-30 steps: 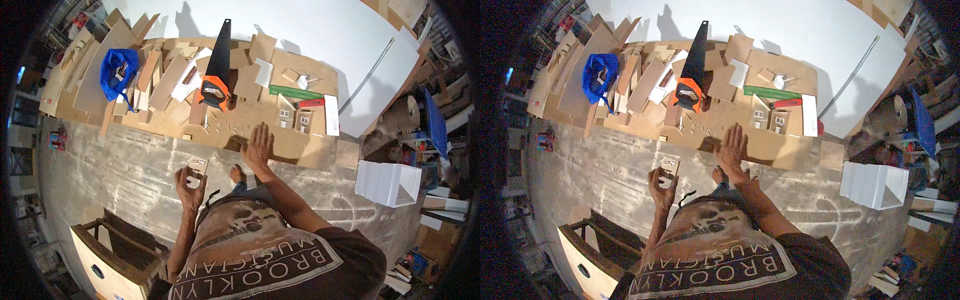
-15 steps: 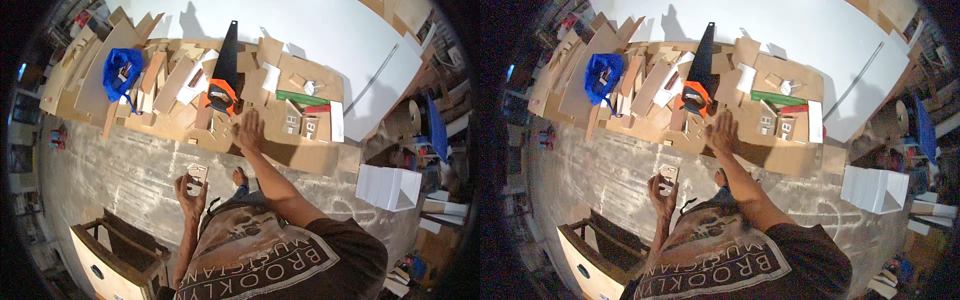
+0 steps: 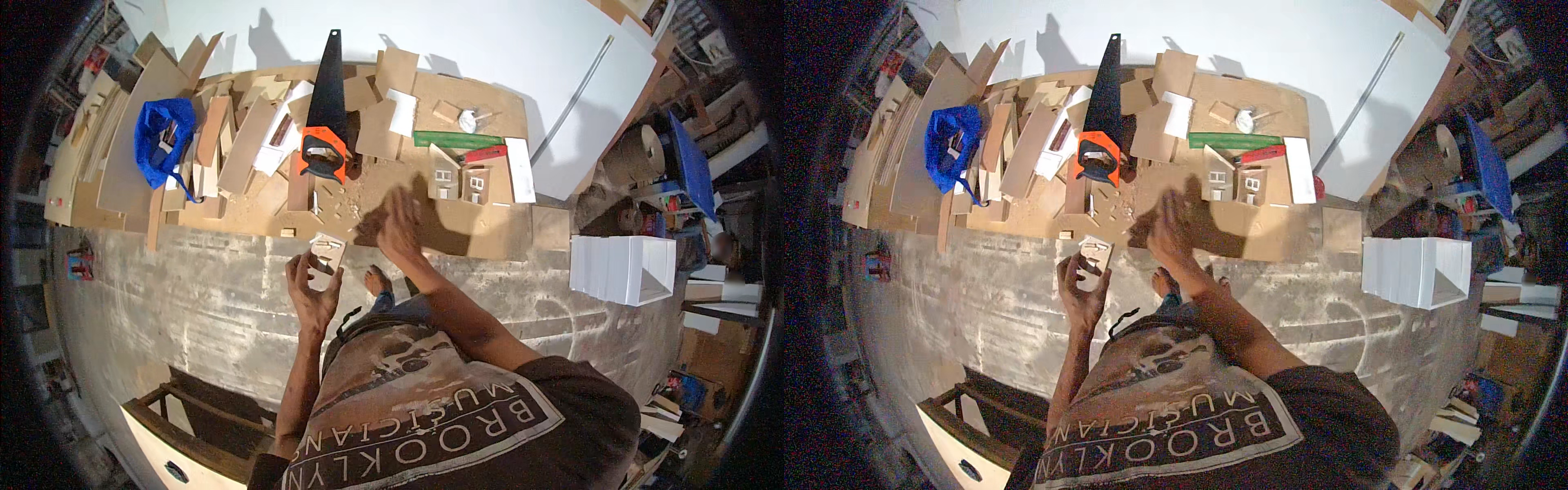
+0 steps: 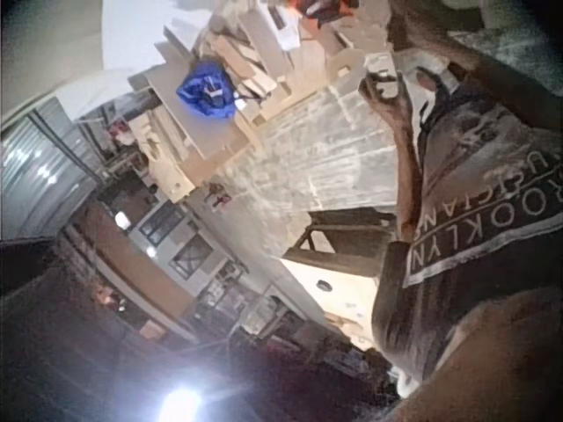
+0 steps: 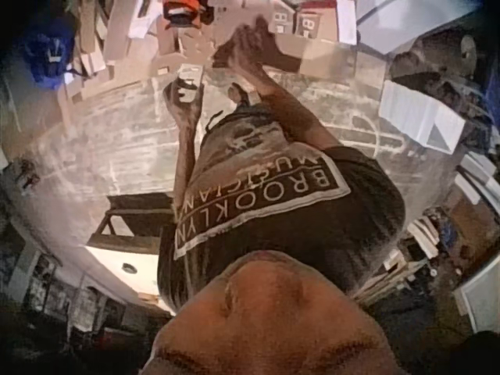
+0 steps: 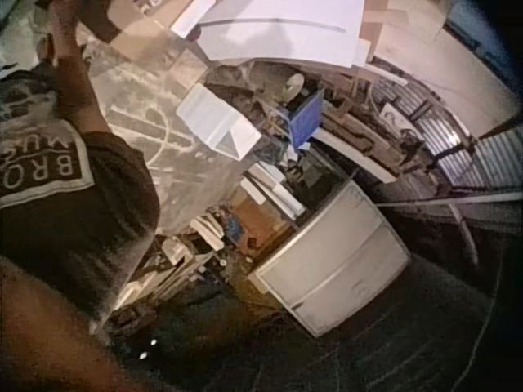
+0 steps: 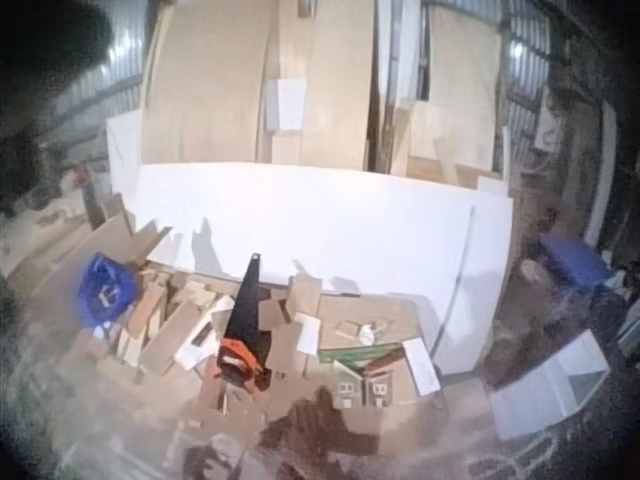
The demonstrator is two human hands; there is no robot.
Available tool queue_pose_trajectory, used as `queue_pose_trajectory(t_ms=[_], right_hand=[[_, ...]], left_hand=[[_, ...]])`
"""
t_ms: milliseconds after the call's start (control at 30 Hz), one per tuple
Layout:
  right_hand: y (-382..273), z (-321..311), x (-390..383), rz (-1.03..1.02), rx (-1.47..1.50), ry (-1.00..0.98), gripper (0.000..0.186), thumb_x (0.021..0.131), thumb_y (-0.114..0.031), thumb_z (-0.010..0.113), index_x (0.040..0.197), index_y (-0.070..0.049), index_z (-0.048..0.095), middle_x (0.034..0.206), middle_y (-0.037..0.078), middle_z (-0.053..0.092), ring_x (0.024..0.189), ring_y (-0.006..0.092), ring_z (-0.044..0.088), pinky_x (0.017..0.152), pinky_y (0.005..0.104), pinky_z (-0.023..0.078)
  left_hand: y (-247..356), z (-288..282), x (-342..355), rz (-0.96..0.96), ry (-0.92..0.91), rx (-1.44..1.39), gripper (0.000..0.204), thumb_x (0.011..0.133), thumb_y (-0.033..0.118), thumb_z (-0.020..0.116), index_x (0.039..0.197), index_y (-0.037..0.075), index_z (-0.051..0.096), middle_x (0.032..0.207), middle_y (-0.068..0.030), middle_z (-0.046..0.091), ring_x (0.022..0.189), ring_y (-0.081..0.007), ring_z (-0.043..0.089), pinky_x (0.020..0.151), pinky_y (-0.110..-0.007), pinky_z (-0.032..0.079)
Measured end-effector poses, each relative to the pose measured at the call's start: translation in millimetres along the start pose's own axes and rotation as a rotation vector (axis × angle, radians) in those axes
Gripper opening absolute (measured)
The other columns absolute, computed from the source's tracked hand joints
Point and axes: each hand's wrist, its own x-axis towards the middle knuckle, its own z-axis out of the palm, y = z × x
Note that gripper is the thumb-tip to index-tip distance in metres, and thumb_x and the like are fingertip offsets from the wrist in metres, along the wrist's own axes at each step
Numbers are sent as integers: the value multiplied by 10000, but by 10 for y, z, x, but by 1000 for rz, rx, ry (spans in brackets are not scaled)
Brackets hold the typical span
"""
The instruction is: The person assembles small wooden model house components by hand and using a tool. The person picks up small wooden pieces representing walls and roofs, aligns them, and uses a red marking tool to make small marks on a piece of cardboard.
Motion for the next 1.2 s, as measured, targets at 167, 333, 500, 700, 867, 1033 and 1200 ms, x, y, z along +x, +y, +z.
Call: queue_pose_trajectory(t_ms=[167,333,500,700,867,1033,1200], right_hand=[[479,-171,-1018,267,-253,271,813,926,-410,602,1509,60,283,1574,302,243,1487,432,190,1200,531,159],[84,-3,-693,43,-166,-21,734,932,-374,607,1459,70,355,1534,287,320,1451,437,257,1188,537,191],[43,-78,-476,-98,37,-17,613,960,-297,589,1405,88,420,1474,257,427,1416,414,326,1177,550,203],[210,-805,-320,134,637,144,315,917,-76,640,1231,-54,639,1160,192,658,1044,343,652,838,382,537],[600,-978,-435,176,699,206,328,948,-123,634,1256,-10,613,1192,163,639,1040,255,637,890,348,518],[1352,-815,-767,334,841,136,349,975,-171,594,1285,-11,602,1191,145,659,1009,209,646,864,340,530],[1803,-945,-1136,558,822,80,294,988,-192,567,1148,31,671,987,94,703,819,178,642,763,338,537]], left_hand=[[96,50,50,-20,-5,9,649,684,91,854,1274,42,587,1127,-140,562,1033,-291,568,747,-414,485],[33,68,7,-48,-50,14,626,712,103,841,1278,32,583,1143,-148,555,1034,-299,575,766,-405,493],[95,213,90,-40,-96,-49,587,732,104,833,1254,7,581,1143,-176,561,1049,-328,572,830,-414,500],[50,763,231,170,-166,-124,599,697,42,810,1226,-18,538,1035,-177,609,1033,-372,554,903,-458,471],[33,1447,219,300,-356,-79,627,710,145,784,1265,-14,539,1159,-252,546,1073,-415,550,936,-474,489],[285,1985,160,343,-647,-124,566,739,179,781,1225,-26,575,1169,-248,544,1068,-410,567,930,-449,499],[832,2321,109,189,-762,-242,631,759,250,820,1260,-36,566,1062,-215,623,941,-364,638,850,-417,536]])
